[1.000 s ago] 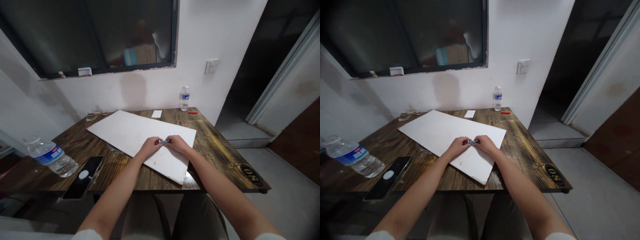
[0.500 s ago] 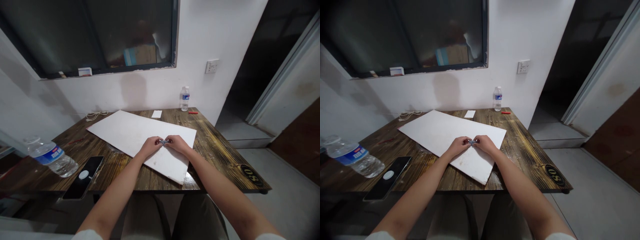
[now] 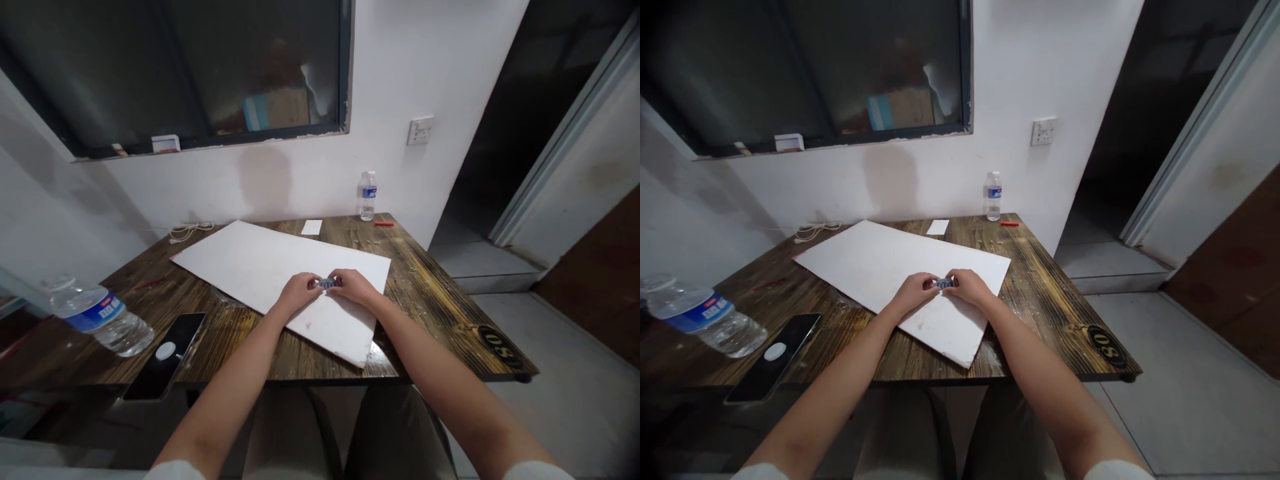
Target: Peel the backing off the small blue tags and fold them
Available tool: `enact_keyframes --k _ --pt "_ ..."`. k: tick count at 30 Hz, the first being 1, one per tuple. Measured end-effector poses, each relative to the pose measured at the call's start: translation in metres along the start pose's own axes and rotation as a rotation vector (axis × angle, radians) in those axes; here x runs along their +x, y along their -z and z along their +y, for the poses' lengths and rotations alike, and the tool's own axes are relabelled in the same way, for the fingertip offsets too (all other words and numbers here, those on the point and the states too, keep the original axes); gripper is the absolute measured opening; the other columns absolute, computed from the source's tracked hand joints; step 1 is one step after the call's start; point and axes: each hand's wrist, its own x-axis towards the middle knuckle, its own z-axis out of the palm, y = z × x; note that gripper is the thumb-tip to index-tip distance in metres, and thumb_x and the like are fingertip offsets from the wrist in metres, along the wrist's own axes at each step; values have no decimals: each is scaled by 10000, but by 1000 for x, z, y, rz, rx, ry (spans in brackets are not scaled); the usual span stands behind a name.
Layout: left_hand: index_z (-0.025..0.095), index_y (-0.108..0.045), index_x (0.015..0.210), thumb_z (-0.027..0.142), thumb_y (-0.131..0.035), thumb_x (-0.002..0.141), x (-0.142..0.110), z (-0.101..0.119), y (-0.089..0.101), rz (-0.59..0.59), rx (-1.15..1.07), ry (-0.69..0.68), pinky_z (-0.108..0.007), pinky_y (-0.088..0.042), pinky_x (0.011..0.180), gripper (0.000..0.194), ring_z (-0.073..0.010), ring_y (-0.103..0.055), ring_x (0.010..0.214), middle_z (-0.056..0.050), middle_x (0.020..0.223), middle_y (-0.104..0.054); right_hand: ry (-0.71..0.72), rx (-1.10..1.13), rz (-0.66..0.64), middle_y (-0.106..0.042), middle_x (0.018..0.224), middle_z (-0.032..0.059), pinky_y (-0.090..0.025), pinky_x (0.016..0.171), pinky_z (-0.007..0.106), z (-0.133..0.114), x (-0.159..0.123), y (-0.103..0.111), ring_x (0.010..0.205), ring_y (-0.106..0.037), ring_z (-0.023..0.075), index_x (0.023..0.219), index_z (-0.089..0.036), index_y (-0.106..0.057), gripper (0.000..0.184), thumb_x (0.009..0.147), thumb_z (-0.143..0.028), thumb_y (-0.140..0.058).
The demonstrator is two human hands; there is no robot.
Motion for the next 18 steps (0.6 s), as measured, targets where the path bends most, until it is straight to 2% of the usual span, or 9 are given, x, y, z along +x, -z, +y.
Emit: enact_keyframes --k 7,11,14,18 --pt "176 -716 953 307 -657 735 1 -3 -2 7 10 -6 -258 -399 634 261 -146 -554 689 -19 767 -641 -5 -10 -5 -653 766 0 -338 602 226 0 1 0 684 -552 136 970 -215 -679 250 733 -277 -728" --pt "177 -717 801 278 -622 748 1 -1 0 27 0 -10 -257 -382 621 148 -140 -531 666 -15 709 -616 6 -14 17 -664 763 15 -341 616 238 -1 1 -1 687 -546 138 844 -193 -692 96 759 -232 -674" --pt "167 -705 799 299 -623 747 1 3 2 87 -139 43 -252 -388 608 164 -135 -527 653 -12 704 -612 -34 146 76 -656 724 10 -348 612 244 -2 3 0 666 -537 136 771 -181 -681 80 745 -252 -654" --pt "147 -689 968 408 -648 754 3 7 6 123 -415 96 -243 -416 612 340 -136 -550 683 -21 758 -627 -145 565 108 -595 631 -15 -352 564 240 -4 6 2 585 -489 118 716 -171 -636 256 676 -418 -690"
